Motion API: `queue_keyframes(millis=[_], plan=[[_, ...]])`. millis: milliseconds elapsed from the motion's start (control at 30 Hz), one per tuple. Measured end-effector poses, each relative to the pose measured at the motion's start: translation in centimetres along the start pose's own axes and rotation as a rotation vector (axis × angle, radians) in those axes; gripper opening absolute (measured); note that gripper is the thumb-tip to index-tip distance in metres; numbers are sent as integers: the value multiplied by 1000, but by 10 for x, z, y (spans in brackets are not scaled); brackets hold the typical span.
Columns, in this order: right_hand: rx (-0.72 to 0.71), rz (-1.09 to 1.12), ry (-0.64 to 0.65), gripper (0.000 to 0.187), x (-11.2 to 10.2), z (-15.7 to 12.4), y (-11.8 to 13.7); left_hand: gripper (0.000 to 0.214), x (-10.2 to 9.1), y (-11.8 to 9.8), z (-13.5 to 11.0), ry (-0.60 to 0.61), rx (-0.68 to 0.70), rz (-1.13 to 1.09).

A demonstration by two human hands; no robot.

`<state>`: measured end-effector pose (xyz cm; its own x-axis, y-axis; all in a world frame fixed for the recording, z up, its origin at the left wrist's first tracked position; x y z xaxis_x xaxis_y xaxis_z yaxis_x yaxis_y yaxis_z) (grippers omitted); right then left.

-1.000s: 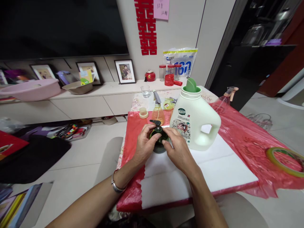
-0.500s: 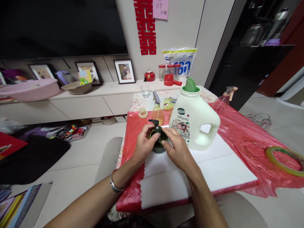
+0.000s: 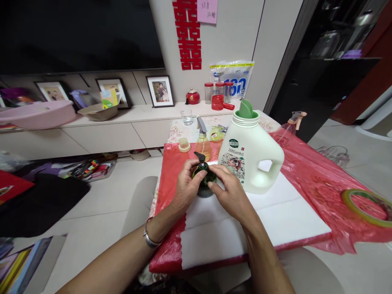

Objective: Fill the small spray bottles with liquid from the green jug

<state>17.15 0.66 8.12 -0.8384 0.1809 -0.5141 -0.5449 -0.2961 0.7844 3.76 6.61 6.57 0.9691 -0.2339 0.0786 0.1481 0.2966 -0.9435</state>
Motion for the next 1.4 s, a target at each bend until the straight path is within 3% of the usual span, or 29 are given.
queue_keyframes(millis=[200, 400, 533, 633, 933, 1167, 1400], plan=[[24, 54, 19, 57, 2, 1, -2, 26, 2, -1, -1, 25, 52, 11], [7, 57, 19, 53, 3, 2, 1, 29, 2, 1, -2, 69, 58, -12], [-8, 30, -10, 48, 0, 1, 2, 37, 3, 7, 0, 19, -8, -49], [2, 33, -10, 47, -1, 1, 2, 32, 3, 10, 1, -18, -45, -33], [41, 58, 32, 57, 2, 0, 3, 20, 1, -6, -1, 21, 105, 117], [50, 72, -11, 50, 1, 0, -1, 40, 3, 1, -4, 17, 60, 10], [64, 71, -3, 51, 2, 0, -3, 22, 1, 0, -2, 8, 52, 77]])
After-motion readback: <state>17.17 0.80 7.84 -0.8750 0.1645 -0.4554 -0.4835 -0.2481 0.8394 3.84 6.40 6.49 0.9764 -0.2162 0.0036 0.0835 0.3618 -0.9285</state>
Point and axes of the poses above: each hand's wrist, its own z-axis towards the middle knuckle, its own x-axis out of the palm, y = z × x, the point moved 7 cm from there along z, towards the middle knuckle, and after that the axes turned 6 degrees about -z, right-handed, at the moved point
